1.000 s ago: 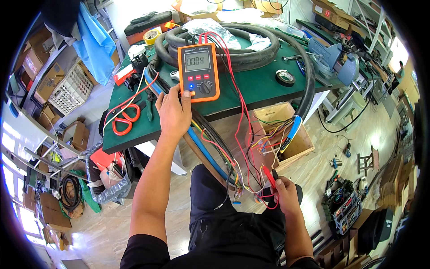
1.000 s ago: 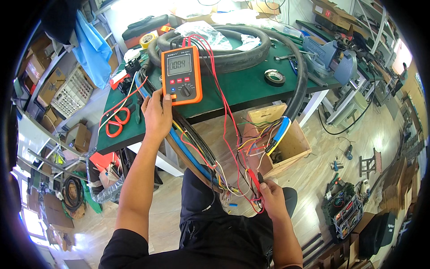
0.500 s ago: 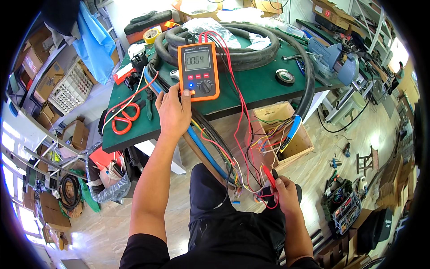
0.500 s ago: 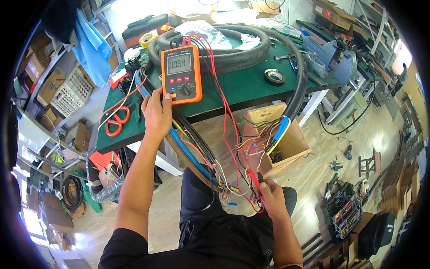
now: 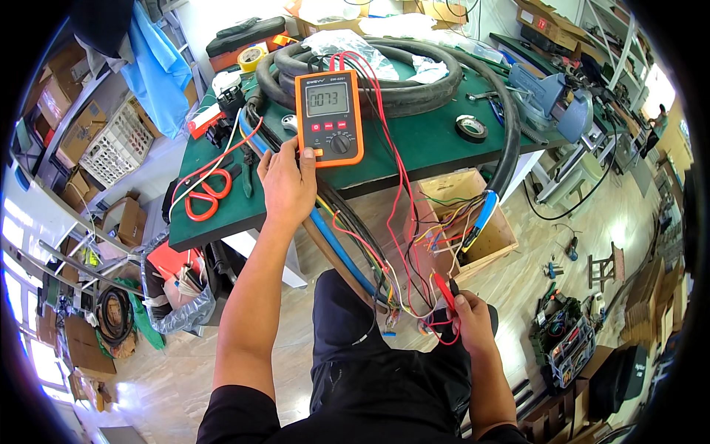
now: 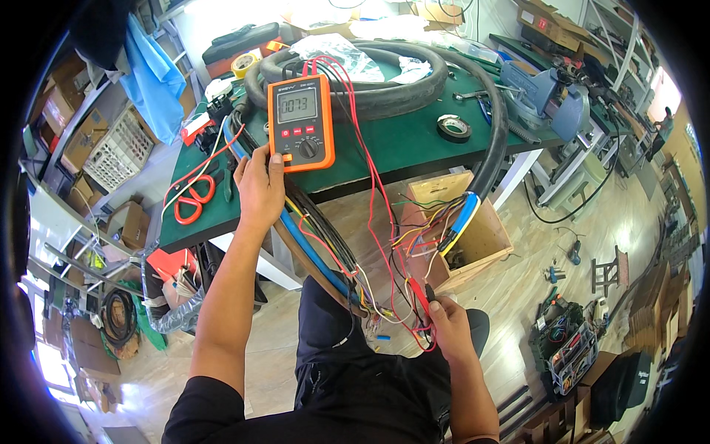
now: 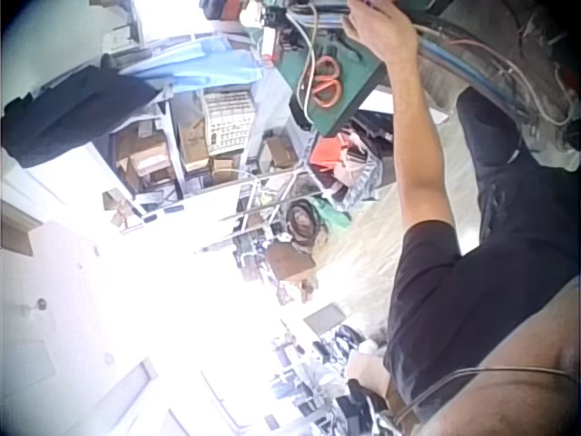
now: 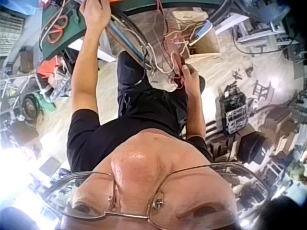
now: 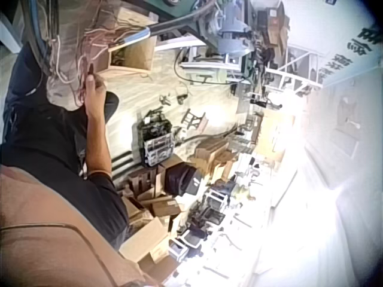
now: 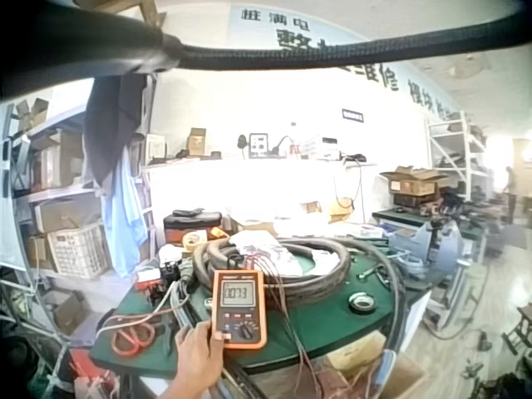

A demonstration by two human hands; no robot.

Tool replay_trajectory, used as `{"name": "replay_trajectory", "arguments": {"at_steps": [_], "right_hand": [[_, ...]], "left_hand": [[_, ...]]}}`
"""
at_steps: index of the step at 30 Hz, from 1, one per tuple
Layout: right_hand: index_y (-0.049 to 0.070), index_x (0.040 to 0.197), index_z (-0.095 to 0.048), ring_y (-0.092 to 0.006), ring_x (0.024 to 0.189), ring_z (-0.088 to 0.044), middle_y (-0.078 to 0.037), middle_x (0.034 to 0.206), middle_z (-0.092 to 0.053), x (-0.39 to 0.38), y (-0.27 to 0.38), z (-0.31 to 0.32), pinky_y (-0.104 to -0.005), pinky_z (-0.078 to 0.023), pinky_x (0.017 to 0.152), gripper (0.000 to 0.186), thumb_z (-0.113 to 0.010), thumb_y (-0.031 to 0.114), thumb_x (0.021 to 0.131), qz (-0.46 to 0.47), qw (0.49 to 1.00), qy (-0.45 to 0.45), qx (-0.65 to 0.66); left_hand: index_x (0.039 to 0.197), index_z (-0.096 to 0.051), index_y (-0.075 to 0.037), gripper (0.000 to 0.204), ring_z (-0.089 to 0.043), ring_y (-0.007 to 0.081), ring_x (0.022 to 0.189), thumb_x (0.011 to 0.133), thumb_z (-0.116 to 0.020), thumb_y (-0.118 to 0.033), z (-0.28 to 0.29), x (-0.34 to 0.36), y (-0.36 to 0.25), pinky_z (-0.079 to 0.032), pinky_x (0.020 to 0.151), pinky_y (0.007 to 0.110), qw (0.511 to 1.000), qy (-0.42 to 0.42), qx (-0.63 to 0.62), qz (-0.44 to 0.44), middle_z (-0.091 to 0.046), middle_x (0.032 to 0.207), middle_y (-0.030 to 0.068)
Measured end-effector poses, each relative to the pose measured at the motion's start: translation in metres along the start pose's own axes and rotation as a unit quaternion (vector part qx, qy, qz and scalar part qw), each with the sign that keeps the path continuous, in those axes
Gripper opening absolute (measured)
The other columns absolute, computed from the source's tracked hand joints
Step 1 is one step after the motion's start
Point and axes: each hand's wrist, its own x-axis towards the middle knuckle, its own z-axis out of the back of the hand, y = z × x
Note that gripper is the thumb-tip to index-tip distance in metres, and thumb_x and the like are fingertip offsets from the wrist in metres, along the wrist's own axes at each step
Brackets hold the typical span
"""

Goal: The person touches a red testing probe to various wires in a large cable harness while observing a digital multimeter. They move the probe from wire to wire by hand and occasionally interact with the multimeter buttons.

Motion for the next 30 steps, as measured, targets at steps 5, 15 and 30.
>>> {"name": "replay_trajectory", "arguments": {"at_steps": [5, 15, 30], "right_hand": [[0.001, 0.088, -0.059, -0.0060, 0.048, -0.045, -0.003, 0.068, -0.056, 0.001, -0.001, 0.000, -0.0206, -0.039, 0.044, 0.040, -0.057, 0.041, 0.095, -0.003, 1.000, 0.001, -0.001], [0.003, 0.084, -0.058, -0.0055, 0.049, -0.044, -0.002, 0.067, -0.055, 0.000, -0.003, 0.002, -0.0207, -0.036, 0.045, 0.037, -0.055, 0.037, 0.096, 0.011, 1.000, -0.016, -0.021], [-0.003, 0.099, -0.061, -0.0063, 0.060, -0.048, -0.001, 0.072, -0.057, -0.008, 0.009, 0.001, -0.0231, -0.038, 0.053, 0.036, -0.056, 0.033, 0.095, -0.022, 1.000, -0.012, 0.000]], "left_hand": [[0.117, -0.055, -0.004, 0.032, -0.060, 0.0282, 0.096, 0.100, -0.044, -0.029, 0.001, 0.000, -0.001, -0.028, 0.107, 0.046, 1.000, 0.001, -0.005, 0.003, -0.064, 0.089, 0.0113], [0.116, -0.056, -0.005, 0.030, -0.061, 0.0291, 0.099, 0.099, -0.045, -0.027, -0.005, 0.003, -0.003, -0.029, 0.107, 0.047, 1.000, -0.014, 0.005, -0.006, -0.066, 0.092, 0.0120], [0.116, -0.058, 0.004, 0.037, -0.060, 0.0405, 0.102, 0.098, -0.046, -0.026, -0.001, -0.002, -0.001, -0.044, 0.089, 0.045, 1.000, 0.012, 0.020, -0.016, -0.063, 0.106, 0.0265]]}}
